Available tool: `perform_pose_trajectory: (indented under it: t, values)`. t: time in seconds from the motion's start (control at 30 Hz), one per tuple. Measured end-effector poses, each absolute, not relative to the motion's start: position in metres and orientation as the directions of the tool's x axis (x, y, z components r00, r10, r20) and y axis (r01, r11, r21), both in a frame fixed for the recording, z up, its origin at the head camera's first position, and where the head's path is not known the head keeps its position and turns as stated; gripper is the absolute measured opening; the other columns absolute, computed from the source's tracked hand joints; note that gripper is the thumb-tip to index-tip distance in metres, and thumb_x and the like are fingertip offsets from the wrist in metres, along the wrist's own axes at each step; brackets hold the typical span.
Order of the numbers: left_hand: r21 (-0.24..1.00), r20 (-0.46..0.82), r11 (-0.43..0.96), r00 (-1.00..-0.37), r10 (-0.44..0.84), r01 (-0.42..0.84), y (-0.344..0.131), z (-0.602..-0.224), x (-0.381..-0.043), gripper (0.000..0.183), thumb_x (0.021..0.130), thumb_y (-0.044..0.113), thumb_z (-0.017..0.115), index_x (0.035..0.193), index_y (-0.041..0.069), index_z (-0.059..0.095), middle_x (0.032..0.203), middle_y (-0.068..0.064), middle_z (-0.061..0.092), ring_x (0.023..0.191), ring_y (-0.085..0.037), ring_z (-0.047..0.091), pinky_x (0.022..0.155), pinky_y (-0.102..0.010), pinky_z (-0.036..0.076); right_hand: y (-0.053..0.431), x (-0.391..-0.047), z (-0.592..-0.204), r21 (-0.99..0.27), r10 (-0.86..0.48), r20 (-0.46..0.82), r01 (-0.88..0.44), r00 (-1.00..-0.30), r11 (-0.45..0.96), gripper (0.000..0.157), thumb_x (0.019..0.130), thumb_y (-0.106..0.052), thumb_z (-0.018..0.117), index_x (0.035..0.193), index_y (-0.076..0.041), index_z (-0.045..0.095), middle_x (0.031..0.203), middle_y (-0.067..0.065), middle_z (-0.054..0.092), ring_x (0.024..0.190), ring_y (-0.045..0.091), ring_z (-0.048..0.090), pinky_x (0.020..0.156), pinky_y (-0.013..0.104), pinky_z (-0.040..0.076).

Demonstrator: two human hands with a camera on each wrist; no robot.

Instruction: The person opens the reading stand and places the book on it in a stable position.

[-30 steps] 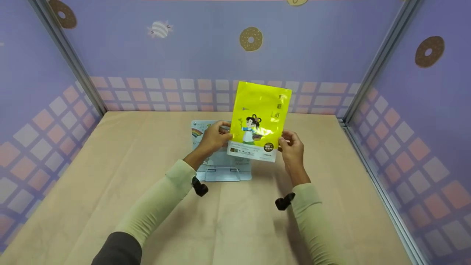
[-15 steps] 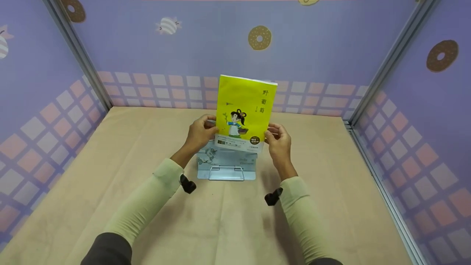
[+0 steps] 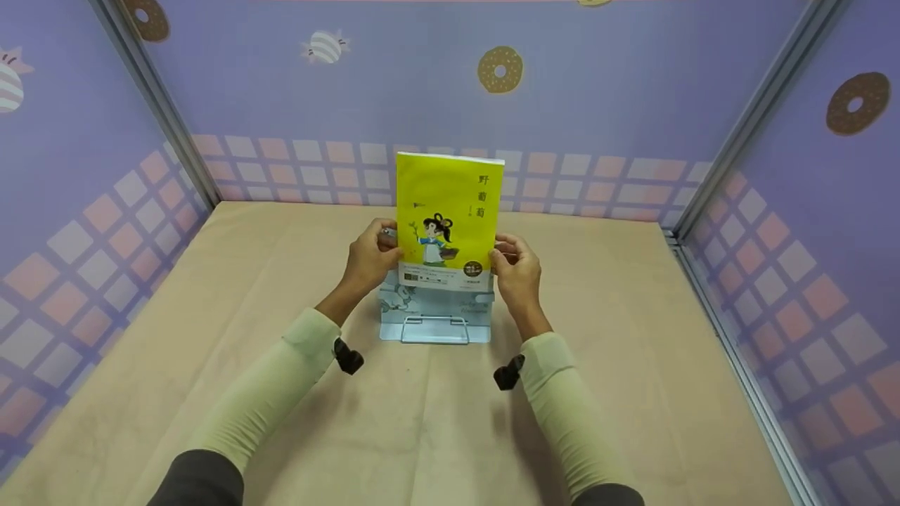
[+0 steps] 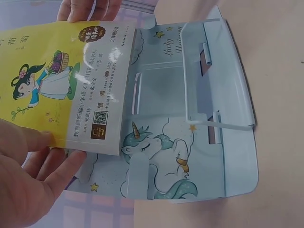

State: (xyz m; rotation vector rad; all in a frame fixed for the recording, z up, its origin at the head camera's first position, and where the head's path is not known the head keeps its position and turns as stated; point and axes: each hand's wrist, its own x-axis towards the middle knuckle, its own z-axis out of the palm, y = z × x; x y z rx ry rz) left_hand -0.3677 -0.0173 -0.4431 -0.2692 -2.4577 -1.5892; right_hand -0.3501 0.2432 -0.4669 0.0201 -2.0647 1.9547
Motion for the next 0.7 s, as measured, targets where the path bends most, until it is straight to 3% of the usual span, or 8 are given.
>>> perform_pose_trajectory:
  t: [0.47, 0.7]
  values:
    - [0.862, 0.266, 0.439, -0.963, 0.035, 0.254, -0.0233, -0.4486, -0.3647, 0.046, 0.093, -0.005, 0.064, 0.133, 0.015, 0.054, 0.110, -0.009, 0.068, 0.100, -0.022, 0.066, 0.091, -0.037, 0.056, 0.2352, -0.3464, -0.4716, -0.976, 0.143, 0.191, -0.172, -0.971, 0.135, 0.036, 0.100, -0.004, 0.061, 0.136, -0.004, 0.056, 0.117, 0.012, 0.060, 0.104, 0.022, 0.062, 0.094, 0.043, 0.058]
    - [0.846, 0.250, 0.475, -0.967, 0.046, 0.242, -0.0223, -0.4530, -0.3632, 0.045, 0.093, -0.003, 0.065, 0.133, 0.012, 0.053, 0.115, -0.008, 0.064, 0.104, -0.021, 0.063, 0.093, -0.036, 0.055, 0.2352, -0.3438, -0.4751, -0.972, 0.131, 0.179, -0.154, -0.975, 0.176, 0.043, 0.099, -0.004, 0.061, 0.142, -0.008, 0.056, 0.120, 0.016, 0.060, 0.107, 0.025, 0.063, 0.088, 0.035, 0.060]
